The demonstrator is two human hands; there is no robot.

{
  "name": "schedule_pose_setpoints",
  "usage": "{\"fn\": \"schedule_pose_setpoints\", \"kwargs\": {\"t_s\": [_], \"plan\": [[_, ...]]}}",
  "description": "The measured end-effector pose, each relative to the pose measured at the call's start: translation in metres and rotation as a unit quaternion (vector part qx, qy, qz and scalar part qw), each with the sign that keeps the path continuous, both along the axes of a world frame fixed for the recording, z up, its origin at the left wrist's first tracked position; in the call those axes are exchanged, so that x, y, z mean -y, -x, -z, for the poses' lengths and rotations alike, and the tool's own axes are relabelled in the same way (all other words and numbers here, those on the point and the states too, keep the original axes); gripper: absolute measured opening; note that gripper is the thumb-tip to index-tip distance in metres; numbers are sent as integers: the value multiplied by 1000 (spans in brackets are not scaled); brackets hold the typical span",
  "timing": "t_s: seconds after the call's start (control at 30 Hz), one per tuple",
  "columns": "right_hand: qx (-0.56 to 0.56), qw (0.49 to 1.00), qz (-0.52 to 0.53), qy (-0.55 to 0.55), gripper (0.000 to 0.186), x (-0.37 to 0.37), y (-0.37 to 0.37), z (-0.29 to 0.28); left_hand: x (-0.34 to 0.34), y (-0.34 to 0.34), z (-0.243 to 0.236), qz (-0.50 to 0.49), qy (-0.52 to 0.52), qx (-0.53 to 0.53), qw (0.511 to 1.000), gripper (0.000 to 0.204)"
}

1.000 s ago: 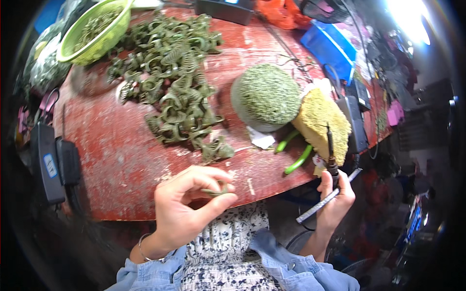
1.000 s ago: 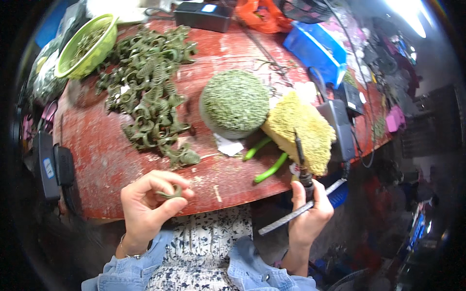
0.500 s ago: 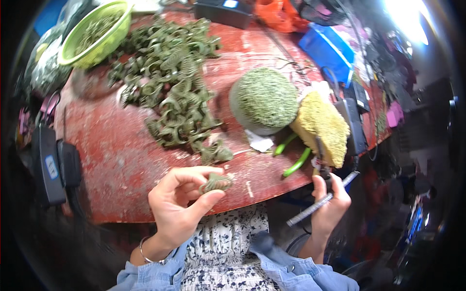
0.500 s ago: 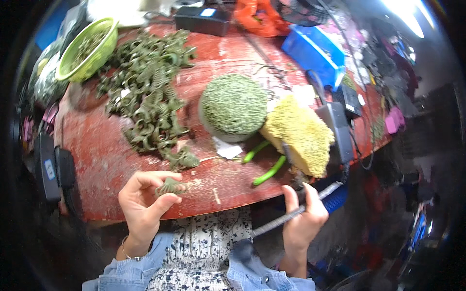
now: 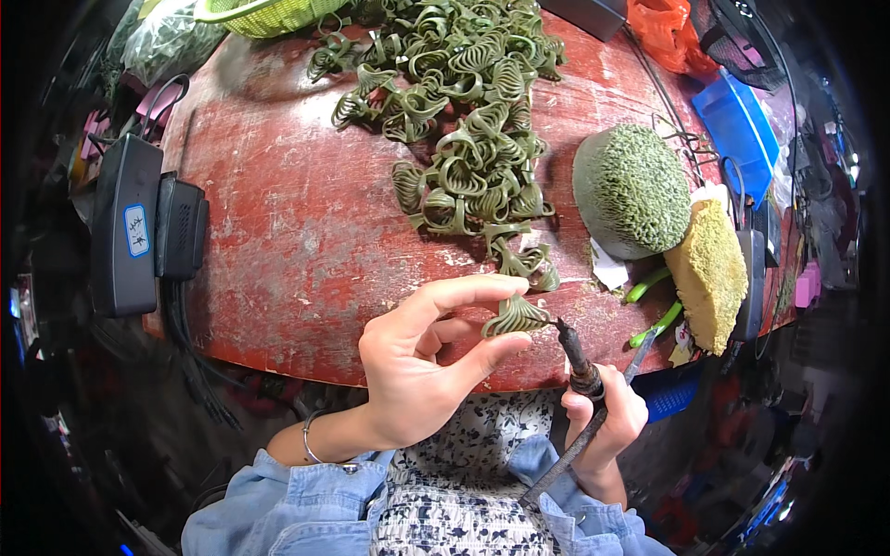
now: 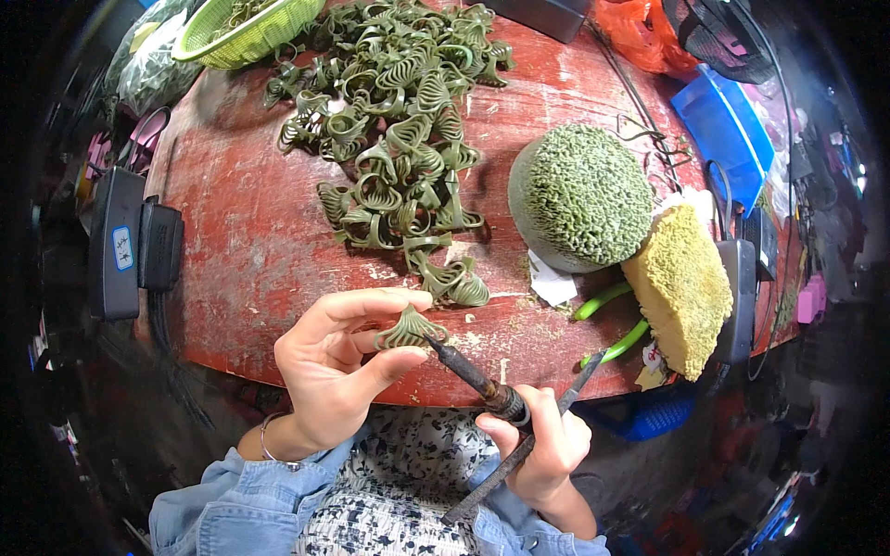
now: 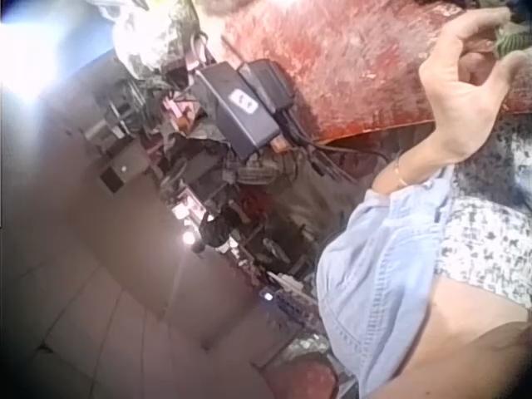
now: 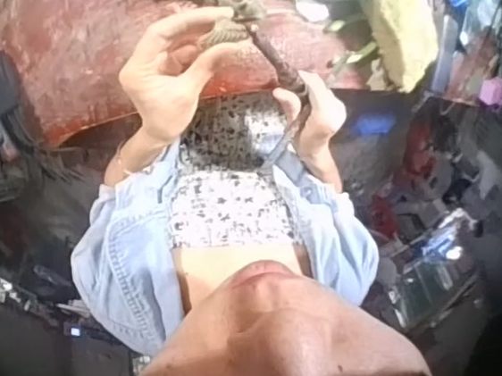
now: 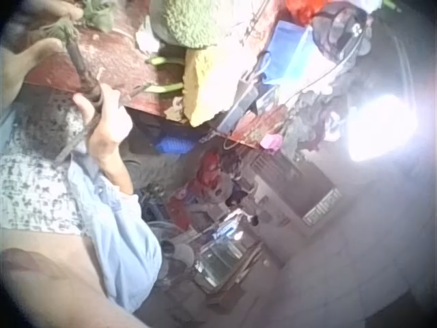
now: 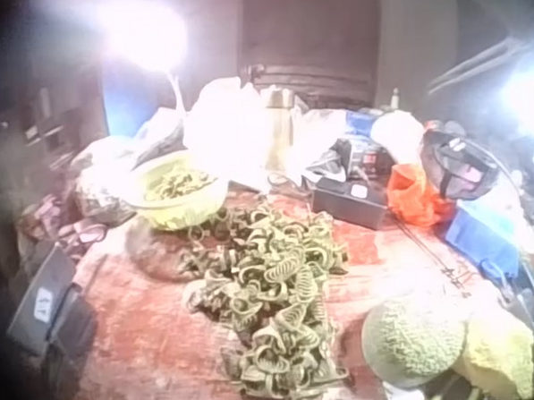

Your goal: Using a heated tool to shape and seal folded ribbon ruffles for decorations.

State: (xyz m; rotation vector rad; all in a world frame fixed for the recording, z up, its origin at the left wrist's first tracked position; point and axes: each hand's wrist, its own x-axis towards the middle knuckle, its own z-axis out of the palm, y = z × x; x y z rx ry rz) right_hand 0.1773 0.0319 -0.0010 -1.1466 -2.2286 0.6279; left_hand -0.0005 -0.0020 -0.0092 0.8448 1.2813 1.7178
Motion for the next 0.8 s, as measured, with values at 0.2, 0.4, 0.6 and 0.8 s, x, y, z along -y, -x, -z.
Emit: {"fn": "schedule_pose_setpoints", "kwargs": {"t_s": [0.2, 0.4, 0.6, 0.8], "plan": [[44, 999, 2, -20, 40, 0, 0, -2, -2, 0, 0, -6, 3, -13, 1000, 34], [75, 996, -2, -38, 41, -1, -1, -2, -4, 0, -1, -7, 3, -13, 1000, 34], [73, 997, 2, -32, 39, -1, 2, -3, -5, 0, -1, -9, -13, -9, 1000, 34], [53, 998, 8, -35, 38, -1, 4, -3, -5, -1, -1, -11, -15, -14, 1000, 34]]}}
